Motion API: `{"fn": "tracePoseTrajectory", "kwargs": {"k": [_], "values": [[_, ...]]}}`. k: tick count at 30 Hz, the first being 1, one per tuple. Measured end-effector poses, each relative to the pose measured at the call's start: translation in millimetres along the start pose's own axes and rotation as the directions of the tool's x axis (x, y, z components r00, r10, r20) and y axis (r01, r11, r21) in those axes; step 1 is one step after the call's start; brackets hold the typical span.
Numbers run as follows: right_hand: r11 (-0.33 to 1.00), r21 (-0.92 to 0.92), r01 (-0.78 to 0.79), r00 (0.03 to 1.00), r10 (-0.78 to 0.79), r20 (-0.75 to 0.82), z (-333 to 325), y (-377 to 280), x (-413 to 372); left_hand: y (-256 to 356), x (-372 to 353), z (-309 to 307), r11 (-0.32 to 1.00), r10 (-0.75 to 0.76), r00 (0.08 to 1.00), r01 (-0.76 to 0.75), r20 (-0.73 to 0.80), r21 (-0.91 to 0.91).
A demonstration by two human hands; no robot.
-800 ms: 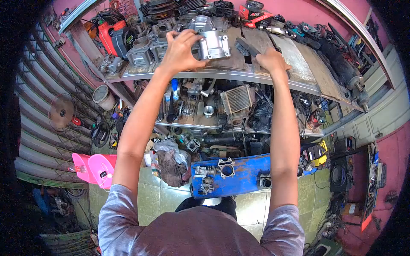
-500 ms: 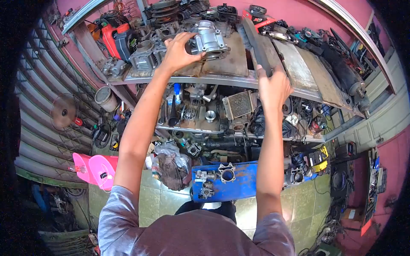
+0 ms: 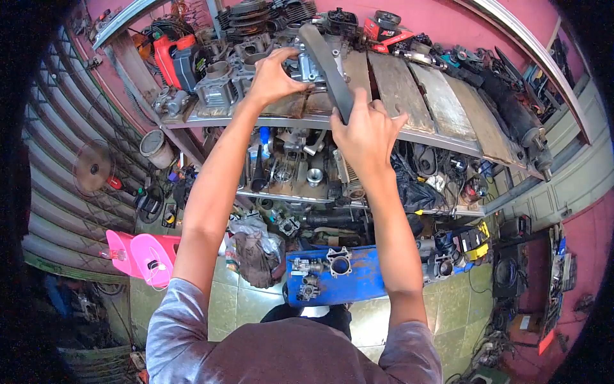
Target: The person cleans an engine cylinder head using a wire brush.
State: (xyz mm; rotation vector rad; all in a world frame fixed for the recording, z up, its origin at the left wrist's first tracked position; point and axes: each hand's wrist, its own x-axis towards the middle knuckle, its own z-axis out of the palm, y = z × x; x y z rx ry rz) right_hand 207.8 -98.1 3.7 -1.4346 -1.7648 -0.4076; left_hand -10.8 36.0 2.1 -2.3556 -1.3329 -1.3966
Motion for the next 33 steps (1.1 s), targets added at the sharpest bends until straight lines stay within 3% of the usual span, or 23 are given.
{"fn": "tracePoseTrajectory", "kwargs": {"k": [4, 7, 9, 13, 15, 16, 19, 20, 21, 23, 27, 28, 29, 31, 32, 33], "values": [[0.994, -0.04, 0.099, 0.984, -0.092, 0.151, -10, -4, 7, -12, -3, 6, 0.994, -0.061, 0.998, 0.06, -0.005, -0.088], [0.995, -0.018, 0.101, 0.963, -0.093, 0.252, -12, -8, 15, -14, -6, 9, 0.999, -0.045, 0.997, 0.044, -0.061, -0.019], [0.989, 0.138, 0.055, 0.954, -0.093, 0.286, -26, -7, 5, -15, -6, 8, 0.997, -0.063, 0.997, 0.065, -0.039, 0.051], [0.988, 0.113, 0.103, 0.954, -0.13, 0.269, -36, -16, -6, -15, -8, 7, 0.994, -0.034, 0.999, 0.037, -0.028, 0.103], [0.997, 0.071, -0.013, 0.965, -0.007, 0.263, -22, -34, 11, -12, -10, 7, 0.996, -0.045, 0.998, 0.047, -0.038, 0.071], [0.998, -0.035, 0.052, 0.971, -0.042, 0.236, -14, -40, 16, -10, -11, 7, 0.997, -0.026, 0.998, 0.031, -0.057, 0.075], [0.998, 0.012, 0.065, 0.977, -0.066, 0.201, -10, -52, -5, -6, -17, 4, 0.996, -0.076, 0.997, 0.077, -0.019, 0.053], [0.988, -0.042, 0.148, 0.988, -0.146, 0.05, -8, -52, -23, -4, -17, 3, 0.995, -0.082, 0.997, 0.082, -0.006, 0.049], [0.988, -0.041, 0.149, 0.988, -0.147, 0.044, -8, -54, -33, -4, -16, 3, 0.996, -0.078, 0.997, 0.078, -0.01, 0.053], [0.997, 0.014, 0.071, 0.99, -0.072, 0.122, -9, -59, -44, -3, -18, 3, 0.994, -0.097, 0.995, 0.097, 0.0, 0.046], [0.993, -0.098, 0.06, 0.998, -0.062, -0.018, 17, -68, -11, 1, -22, 4, 0.997, -0.073, 0.997, 0.074, -0.024, 0.024], [0.996, -0.085, 0.005, 0.997, 0.002, 0.076, 13, -67, -12, 0, -22, 3, 0.997, -0.054, 0.998, 0.056, -0.035, 0.047], [0.996, -0.086, -0.002, 0.997, 0.008, 0.075, 5, -67, -20, -1, -21, 2, 0.998, -0.051, 0.998, 0.052, -0.029, 0.046], [0.992, -0.093, 0.084, 0.985, -0.069, 0.158, -13, -64, -47, 0, -16, 0, 0.985, -0.057, 0.998, 0.054, 0.011, 0.162], [0.99, -0.017, 0.138, 0.99, -0.137, 0.028, -6, -59, -58, -6, -15, 6, 0.987, 0.004, 0.999, 0.004, -0.046, 0.162], [0.991, -0.019, 0.136, 0.99, -0.135, 0.036, -3, -62, -56, -9, -13, 9, 0.988, -0.002, 0.999, 0.008, -0.042, 0.157]]}}
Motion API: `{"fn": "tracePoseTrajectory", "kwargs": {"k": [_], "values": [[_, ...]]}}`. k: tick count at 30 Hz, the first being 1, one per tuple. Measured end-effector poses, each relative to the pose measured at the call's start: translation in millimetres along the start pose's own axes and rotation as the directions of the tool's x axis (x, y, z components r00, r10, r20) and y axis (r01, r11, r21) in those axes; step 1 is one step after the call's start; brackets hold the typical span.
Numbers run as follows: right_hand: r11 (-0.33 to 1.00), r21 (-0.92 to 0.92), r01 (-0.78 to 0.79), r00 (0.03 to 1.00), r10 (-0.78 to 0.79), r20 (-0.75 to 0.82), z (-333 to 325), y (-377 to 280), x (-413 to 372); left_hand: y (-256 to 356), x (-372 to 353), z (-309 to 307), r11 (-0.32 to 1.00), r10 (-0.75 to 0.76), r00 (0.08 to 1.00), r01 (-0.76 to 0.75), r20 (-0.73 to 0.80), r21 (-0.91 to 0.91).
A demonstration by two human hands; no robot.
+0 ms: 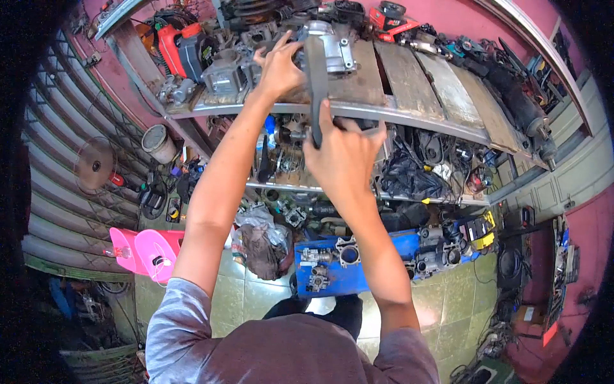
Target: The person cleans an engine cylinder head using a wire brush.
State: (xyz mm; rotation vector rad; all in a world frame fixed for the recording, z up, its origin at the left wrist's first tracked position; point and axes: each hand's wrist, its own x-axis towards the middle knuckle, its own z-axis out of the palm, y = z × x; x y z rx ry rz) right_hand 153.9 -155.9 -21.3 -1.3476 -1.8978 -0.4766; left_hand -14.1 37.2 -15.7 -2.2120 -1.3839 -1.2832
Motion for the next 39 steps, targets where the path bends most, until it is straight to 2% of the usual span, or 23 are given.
{"fn": "tracePoseTrajectory", "kwargs": {"k": [2, 3, 6, 8, 10, 12, 16, 18, 20, 22, 25, 26, 28, 30, 33, 36, 37, 38, 39], "values": [[0.994, 0.005, -0.105, 0.994, 0.105, 0.006, 9, -12, 14, 2, -9, 3, 0.999, -0.007, 0.998, 0.004, -0.069, -0.032], [0.993, -0.026, -0.112, 0.993, 0.112, -0.029, 16, -16, 24, 4, -10, 1, 0.997, -0.033, 0.998, 0.03, -0.053, -0.067], [0.988, -0.068, -0.138, 0.99, 0.139, 0.014, 22, -16, 19, 9, -11, -5, 0.995, -0.061, 0.997, 0.058, -0.037, -0.083], [0.995, 0.01, -0.102, 0.994, 0.102, 0.024, 18, -13, -7, 3, -8, -1, 0.998, -0.062, 0.997, 0.061, -0.037, -0.034], [0.991, 0.038, -0.127, 0.989, 0.124, 0.082, 18, -15, -10, 3, -10, -1, 0.995, -0.031, 0.999, 0.027, -0.042, -0.095], [0.995, 0.032, -0.092, 0.995, 0.093, -0.042, 28, -15, 5, 4, -10, 2, 0.994, -0.055, 0.998, 0.051, -0.033, -0.098], [0.997, 0.003, -0.082, 0.997, 0.082, 0.004, 26, -12, 14, -1, -4, 0, 0.997, -0.046, 0.999, 0.046, -0.008, -0.058], [0.999, 0.032, -0.034, 0.998, 0.035, -0.054, 21, -12, 3, -2, 2, 1, 0.999, -0.013, 0.999, 0.011, -0.035, -0.048], [0.995, 0.078, -0.07, 0.997, 0.072, -0.02, 18, -10, 1, -3, 2, 3, 0.999, -0.016, 1.0, 0.016, -0.016, -0.029], [0.997, 0.007, -0.078, 0.996, 0.078, -0.052, 30, -6, 21, 0, -1, -1, 0.998, -0.002, 1.0, 0.0, -0.023, -0.06], [0.979, 0.01, -0.201, 0.977, 0.2, 0.071, 28, -5, 39, 3, 0, -6, 0.999, 0.011, 1.0, -0.011, 0.006, -0.034], [0.979, 0.011, -0.204, 0.977, 0.203, 0.062, 23, -2, 31, 2, 3, -8, 1.0, 0.006, 0.999, -0.005, 0.034, -0.03], [0.997, -0.029, -0.078, 0.995, 0.076, -0.058, 14, 10, 9, -1, 4, -6, 0.999, 0.025, 0.999, -0.024, 0.042, -0.032], [0.996, -0.072, -0.061, 0.998, 0.059, -0.024, 15, 17, 19, -6, 8, -7, 0.999, 0.021, 0.999, -0.02, 0.044, -0.036], [0.973, -0.156, -0.173, 0.963, 0.2, 0.181, 15, 19, 60, -11, 6, -14, 0.997, 0.07, 0.992, -0.066, 0.107, -0.038], [0.98, -0.089, -0.178, 0.952, 0.195, 0.235, -7, 15, 36, -15, 8, -14, 0.996, 0.092, 0.992, -0.09, 0.089, -0.019], [0.996, -0.091, 0.001, 0.999, 0.003, 0.043, 0, 22, 11, -16, 9, -12, 0.995, 0.099, 0.991, -0.098, 0.085, -0.02], [0.999, -0.036, -0.029, 0.982, 0.035, 0.184, -10, 17, 0, -18, 9, -9, 0.993, 0.114, 0.989, -0.114, 0.088, -0.013], [0.998, -0.065, -0.002, 0.996, 0.008, 0.092, 0, 19, 3, -19, 11, -8, 0.992, 0.123, 0.988, -0.123, 0.091, -0.005]]}}
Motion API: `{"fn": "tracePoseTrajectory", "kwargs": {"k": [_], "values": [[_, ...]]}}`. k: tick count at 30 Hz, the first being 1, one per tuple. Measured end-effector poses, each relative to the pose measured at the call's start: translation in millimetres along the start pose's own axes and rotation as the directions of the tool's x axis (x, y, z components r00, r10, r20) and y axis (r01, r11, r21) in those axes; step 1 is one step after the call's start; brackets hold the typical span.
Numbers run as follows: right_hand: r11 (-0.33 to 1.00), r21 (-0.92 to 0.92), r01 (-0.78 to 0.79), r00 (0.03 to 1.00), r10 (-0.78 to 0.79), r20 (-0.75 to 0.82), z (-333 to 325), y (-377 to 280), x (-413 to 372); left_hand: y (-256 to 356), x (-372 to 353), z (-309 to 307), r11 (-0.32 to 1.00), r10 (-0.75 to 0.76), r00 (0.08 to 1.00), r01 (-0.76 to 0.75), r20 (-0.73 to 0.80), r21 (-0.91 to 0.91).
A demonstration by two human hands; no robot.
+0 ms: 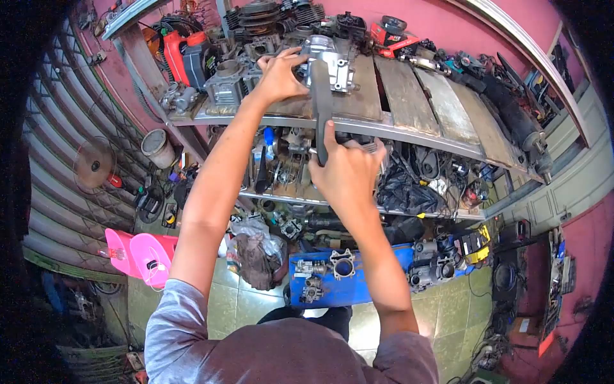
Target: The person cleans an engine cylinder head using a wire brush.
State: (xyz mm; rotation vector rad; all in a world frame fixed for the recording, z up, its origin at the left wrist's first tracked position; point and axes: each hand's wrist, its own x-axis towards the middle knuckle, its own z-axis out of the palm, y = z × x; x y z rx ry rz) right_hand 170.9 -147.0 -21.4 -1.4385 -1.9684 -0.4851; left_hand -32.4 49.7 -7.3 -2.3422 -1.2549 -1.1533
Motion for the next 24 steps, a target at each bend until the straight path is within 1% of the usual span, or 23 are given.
{"fn": "tracePoseTrajectory", "kwargs": {"k": [1, 3, 4, 5, 7, 8, 9, 11, 13, 14, 15, 16, 17, 18, 21, 22, 23, 24], "values": [[0.999, -0.029, 0.014, 0.997, -0.016, -0.081, 7, -3, 2, 4, 1, -3, 1.0, -0.006, 1.0, 0.006, 0.002, -0.004], [0.991, -0.01, -0.136, 0.99, 0.135, -0.035, 22, -7, 30, 16, 0, -4, 0.997, 0.018, 1.0, -0.02, -0.026, -0.071], [0.996, -0.009, -0.087, 0.988, 0.086, -0.126, 30, -2, 42, 17, 0, 1, 0.998, 0.044, 0.996, -0.048, -0.082, -0.041], [0.996, -0.008, -0.093, 0.987, 0.092, -0.129, 29, 3, 39, 16, 0, 4, 0.998, 0.05, 0.996, -0.054, -0.079, -0.039], [0.991, 0.008, -0.135, 0.991, 0.134, 0.012, 13, 6, 25, 19, -1, 3, 1.0, 0.029, 0.998, -0.029, -0.06, 0.0], [0.998, -0.058, -0.04, 0.998, 0.038, -0.043, 3, 8, 7, 18, 0, 3, 0.999, 0.032, 0.998, -0.03, -0.046, 0.029], [0.992, -0.051, -0.112, 0.986, 0.117, 0.122, -6, 5, -4, 17, 3, 2, 0.999, 0.035, 0.998, -0.033, -0.054, 0.031], [0.996, -0.003, -0.087, 0.996, 0.087, -0.008, 2, 6, -6, 19, 3, 2, 1.0, 0.004, 0.998, -0.006, -0.06, -0.029], [0.99, -0.062, -0.125, 0.987, 0.118, -0.107, 19, 6, 24, 13, 6, 8, 0.997, -0.016, 0.997, 0.011, -0.075, -0.073], [0.983, -0.054, -0.173, 0.984, 0.169, -0.064, 24, 6, 38, 14, 8, 5, 0.998, -0.029, 0.999, 0.026, -0.036, -0.059], [0.983, -0.059, -0.172, 0.983, 0.167, -0.075, 22, 4, 41, 15, 10, 3, 0.998, -0.041, 0.999, 0.041, 0.001, -0.041], [0.979, -0.073, -0.193, 0.981, 0.191, -0.028, 18, 1, 39, 15, 14, 2, 0.999, -0.034, 0.999, 0.034, -0.006, -0.039], [0.973, -0.084, -0.216, 0.976, 0.218, 0.024, 16, -3, 33, 15, 16, 1, 0.999, -0.051, 0.998, 0.052, 0.03, -0.012], [0.978, -0.093, -0.184, 0.983, 0.185, 0.0, 10, -6, 17, 14, 16, 0, 0.997, -0.07, 0.995, 0.069, 0.068, 0.015], [0.98, -0.057, -0.193, 0.981, 0.192, -0.033, 15, -7, 3, 19, 18, -5, 0.996, -0.084, 0.993, 0.084, 0.083, 0.003], [0.986, -0.078, -0.15, 0.978, 0.137, -0.159, 23, -4, 13, 19, 13, -2, 0.996, -0.094, 0.991, 0.094, 0.091, 0.0], [0.985, -0.078, -0.154, 0.978, 0.141, -0.152, 28, -4, 22, 19, 13, 1, 0.996, -0.084, 0.994, 0.086, 0.075, -0.019], [0.976, -0.058, -0.208, 0.972, 0.2, -0.122, 30, -6, 34, 20, 18, 1, 0.997, -0.07, 0.996, 0.071, 0.05, -0.034]]}}
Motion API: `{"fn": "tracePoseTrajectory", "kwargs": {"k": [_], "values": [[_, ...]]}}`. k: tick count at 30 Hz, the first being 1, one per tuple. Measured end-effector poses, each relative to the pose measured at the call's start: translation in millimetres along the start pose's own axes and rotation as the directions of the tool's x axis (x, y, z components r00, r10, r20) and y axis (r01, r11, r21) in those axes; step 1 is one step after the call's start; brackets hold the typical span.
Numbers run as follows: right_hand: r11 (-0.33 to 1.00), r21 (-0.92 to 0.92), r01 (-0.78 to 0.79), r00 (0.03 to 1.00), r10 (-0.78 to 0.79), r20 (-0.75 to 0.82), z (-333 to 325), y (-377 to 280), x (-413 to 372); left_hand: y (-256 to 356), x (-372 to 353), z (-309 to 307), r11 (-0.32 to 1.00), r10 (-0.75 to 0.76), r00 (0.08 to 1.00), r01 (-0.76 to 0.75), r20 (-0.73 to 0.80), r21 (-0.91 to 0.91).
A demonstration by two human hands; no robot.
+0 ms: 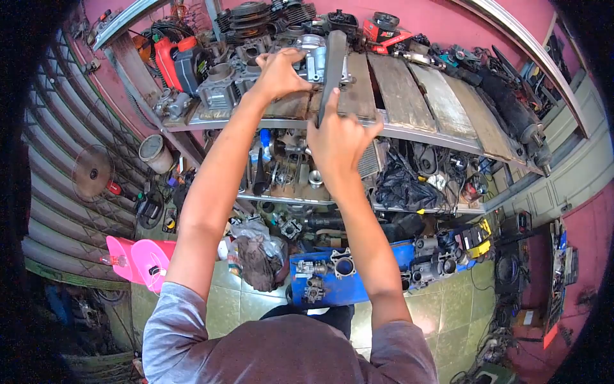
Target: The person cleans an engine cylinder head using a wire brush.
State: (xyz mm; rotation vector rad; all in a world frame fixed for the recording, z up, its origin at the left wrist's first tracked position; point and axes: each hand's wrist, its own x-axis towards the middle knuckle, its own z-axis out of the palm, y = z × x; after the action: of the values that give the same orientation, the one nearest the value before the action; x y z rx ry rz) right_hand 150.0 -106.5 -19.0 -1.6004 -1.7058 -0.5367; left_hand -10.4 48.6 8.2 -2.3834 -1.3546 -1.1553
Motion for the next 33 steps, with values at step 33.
{"fn": "tracePoseTrajectory", "kwargs": {"k": [33], "values": [[0.983, 0.133, 0.126, 0.967, -0.091, -0.238, 0, 14, 4, 0, -3, -1, 0.999, -0.041, 0.998, 0.041, 0.037, 0.005]]}}
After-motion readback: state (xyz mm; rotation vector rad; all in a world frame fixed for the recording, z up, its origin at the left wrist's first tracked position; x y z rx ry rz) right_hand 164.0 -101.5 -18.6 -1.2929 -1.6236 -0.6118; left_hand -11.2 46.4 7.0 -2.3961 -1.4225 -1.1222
